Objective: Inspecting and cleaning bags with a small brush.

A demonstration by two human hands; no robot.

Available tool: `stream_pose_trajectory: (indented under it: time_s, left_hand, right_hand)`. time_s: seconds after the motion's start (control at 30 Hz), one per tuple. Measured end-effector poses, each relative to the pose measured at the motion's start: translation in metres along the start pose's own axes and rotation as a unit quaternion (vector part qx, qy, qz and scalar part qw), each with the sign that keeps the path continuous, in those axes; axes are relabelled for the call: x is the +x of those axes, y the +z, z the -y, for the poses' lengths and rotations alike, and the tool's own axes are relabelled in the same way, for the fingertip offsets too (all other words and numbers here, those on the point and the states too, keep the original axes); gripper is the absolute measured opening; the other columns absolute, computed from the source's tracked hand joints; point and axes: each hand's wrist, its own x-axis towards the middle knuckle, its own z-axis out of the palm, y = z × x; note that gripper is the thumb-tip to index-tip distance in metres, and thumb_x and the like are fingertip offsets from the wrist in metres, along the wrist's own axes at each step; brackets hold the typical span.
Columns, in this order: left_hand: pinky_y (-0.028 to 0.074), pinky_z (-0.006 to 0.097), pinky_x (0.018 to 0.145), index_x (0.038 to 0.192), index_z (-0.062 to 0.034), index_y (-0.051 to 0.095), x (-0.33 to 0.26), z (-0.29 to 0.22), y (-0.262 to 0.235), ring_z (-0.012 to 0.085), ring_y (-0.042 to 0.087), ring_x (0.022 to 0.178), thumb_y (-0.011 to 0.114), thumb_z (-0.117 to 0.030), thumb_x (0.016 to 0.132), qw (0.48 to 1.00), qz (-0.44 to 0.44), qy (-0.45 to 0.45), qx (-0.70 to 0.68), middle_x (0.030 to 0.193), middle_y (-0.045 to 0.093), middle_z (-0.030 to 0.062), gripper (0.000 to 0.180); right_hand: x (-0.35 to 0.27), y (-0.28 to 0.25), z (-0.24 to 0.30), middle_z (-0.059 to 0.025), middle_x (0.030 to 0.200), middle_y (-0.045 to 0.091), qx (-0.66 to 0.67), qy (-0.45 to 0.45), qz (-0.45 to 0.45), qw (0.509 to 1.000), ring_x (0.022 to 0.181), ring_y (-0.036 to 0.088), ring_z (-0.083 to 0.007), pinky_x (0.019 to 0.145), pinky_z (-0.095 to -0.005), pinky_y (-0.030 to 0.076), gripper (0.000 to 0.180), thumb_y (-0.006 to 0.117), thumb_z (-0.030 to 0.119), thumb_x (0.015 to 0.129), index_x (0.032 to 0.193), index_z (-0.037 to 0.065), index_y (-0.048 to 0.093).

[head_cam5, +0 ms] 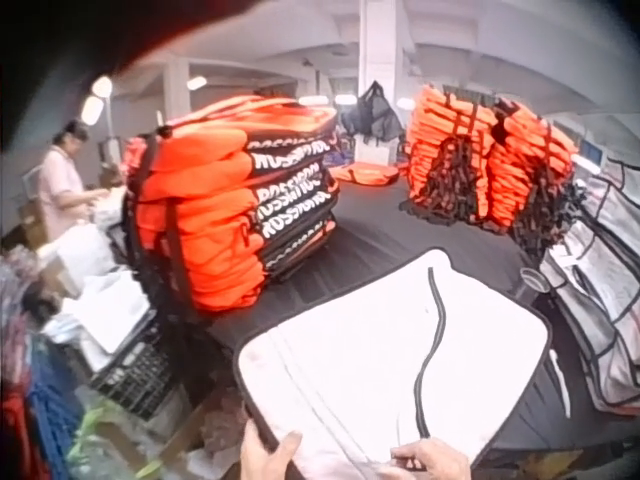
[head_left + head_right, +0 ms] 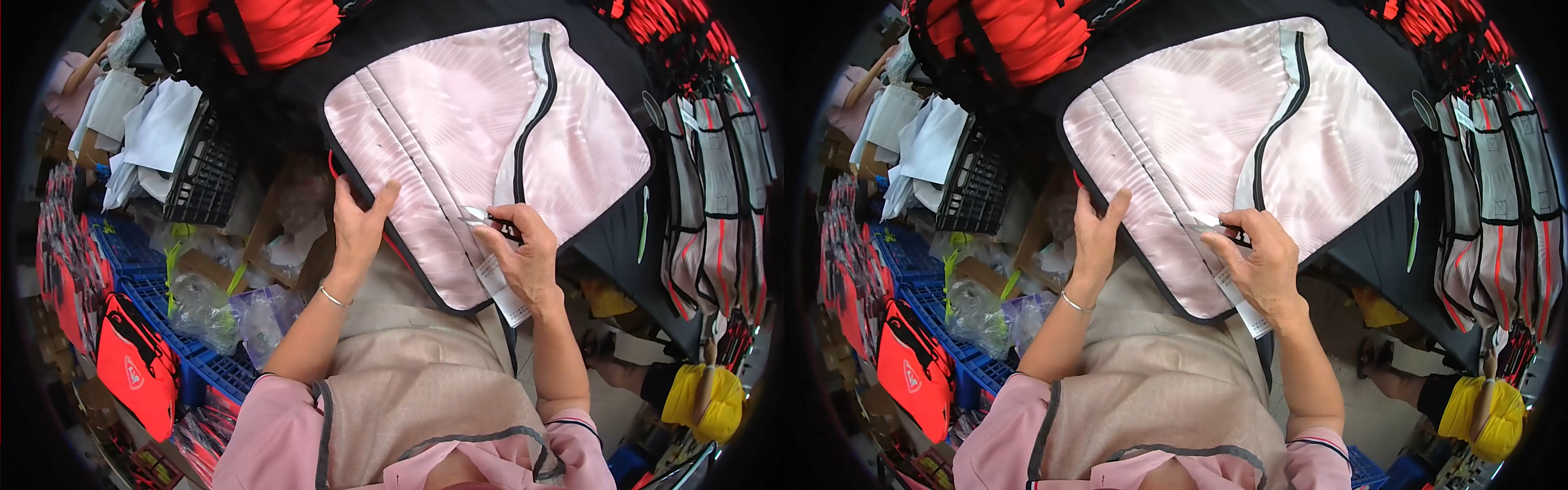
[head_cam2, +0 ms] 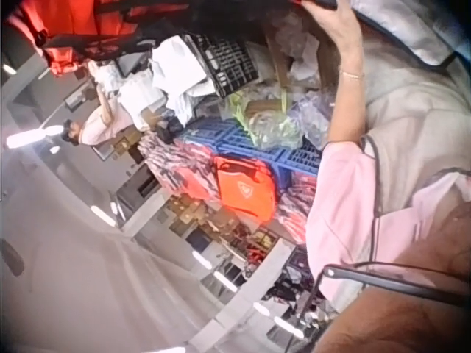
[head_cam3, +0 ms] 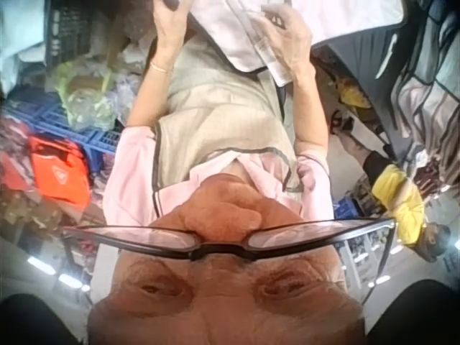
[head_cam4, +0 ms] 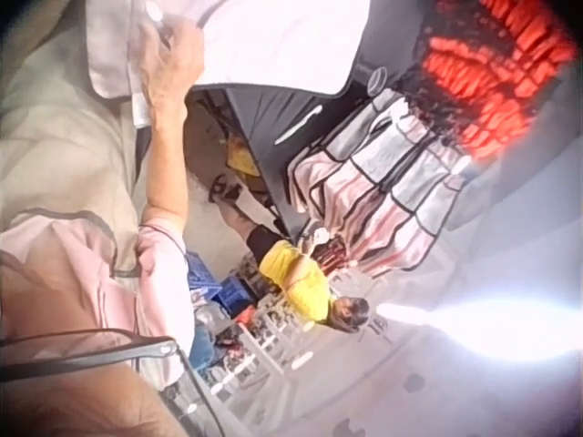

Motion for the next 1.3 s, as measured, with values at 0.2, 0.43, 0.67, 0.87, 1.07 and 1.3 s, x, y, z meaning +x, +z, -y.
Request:
stream_pose_trajectory:
  time_s: [0.2, 0.43, 0.67, 0.87, 1.07, 1.3]
  left_hand:
    - [0.048, 0.033, 0.091, 0.123, 0.0082, 0.054, 0.020, -0.016, 0.013, 0.0192, 0.059, 0.105, 0.079, -0.029, 0.082, 0.966, 0.063, -0.115, -0.223, 0.116, 0.062, 0.0145, 0.060]
    - [0.050, 0.034, 0.089, 0.121, 0.0066, 0.056, 0.020, -0.010, 0.018, 0.0198, 0.062, 0.102, 0.079, -0.027, 0.082, 0.945, 0.023, -0.179, -0.274, 0.116, 0.063, 0.0132, 0.056]
    - [0.050, 0.035, 0.091, 0.122, 0.0054, 0.056, 0.022, -0.004, 0.018, 0.0189, 0.061, 0.104, 0.078, -0.027, 0.083, 0.919, 0.061, -0.197, -0.336, 0.116, 0.063, 0.0119, 0.056]
    - [0.050, 0.036, 0.092, 0.123, 0.0036, 0.056, 0.024, 0.001, 0.019, 0.0205, 0.062, 0.104, 0.077, -0.026, 0.084, 0.886, 0.102, -0.213, -0.398, 0.115, 0.064, 0.0114, 0.053]
    - [0.051, 0.036, 0.092, 0.121, 0.0034, 0.057, 0.026, 0.004, 0.019, 0.0210, 0.062, 0.103, 0.075, -0.024, 0.086, 0.870, 0.109, -0.222, -0.426, 0.115, 0.064, 0.0109, 0.048]
    - [0.051, 0.036, 0.092, 0.120, 0.0027, 0.058, 0.026, 0.001, 0.021, 0.0205, 0.062, 0.102, 0.074, -0.024, 0.086, 0.868, 0.113, -0.224, -0.428, 0.114, 0.065, 0.0100, 0.046]
  right_hand:
    - [0.019, 0.022, 0.000, -0.0109, 0.081, 0.066, 0.083, 0.047, -0.027, 0.995, 0.071, 0.064, -0.0179, 0.064, -0.0295, 0.051, 0.026, 0.080, 0.016, 0.078, 0.093, 0.000, 0.066]
    - [0.050, 0.033, 0.016, -0.0065, 0.078, 0.065, -0.059, -0.074, -0.053, 0.994, 0.069, 0.062, -0.0178, 0.062, -0.0287, 0.049, 0.025, 0.079, 0.018, 0.077, 0.092, 0.004, 0.065]
    - [0.071, 0.031, 0.017, -0.0008, 0.072, 0.061, -0.172, -0.175, -0.007, 0.969, 0.069, 0.059, -0.0188, 0.058, -0.0324, 0.046, 0.022, 0.077, 0.026, 0.076, 0.082, 0.010, 0.063]
    - [0.081, 0.031, 0.012, -0.0003, 0.069, 0.057, -0.214, -0.218, 0.012, 0.952, 0.068, 0.058, -0.0183, 0.059, -0.0318, 0.046, 0.021, 0.076, 0.026, 0.076, 0.080, 0.012, 0.062]
    - [0.090, 0.025, 0.018, -0.0004, 0.069, 0.055, -0.252, -0.275, 0.032, 0.927, 0.068, 0.056, -0.0189, 0.059, -0.0318, 0.046, 0.022, 0.075, 0.026, 0.076, 0.077, 0.012, 0.059]
    - [0.094, 0.021, 0.023, -0.0009, 0.067, 0.055, -0.277, -0.262, 0.047, 0.923, 0.068, 0.056, -0.0190, 0.059, -0.0319, 0.047, 0.023, 0.074, 0.027, 0.077, 0.076, 0.011, 0.057]
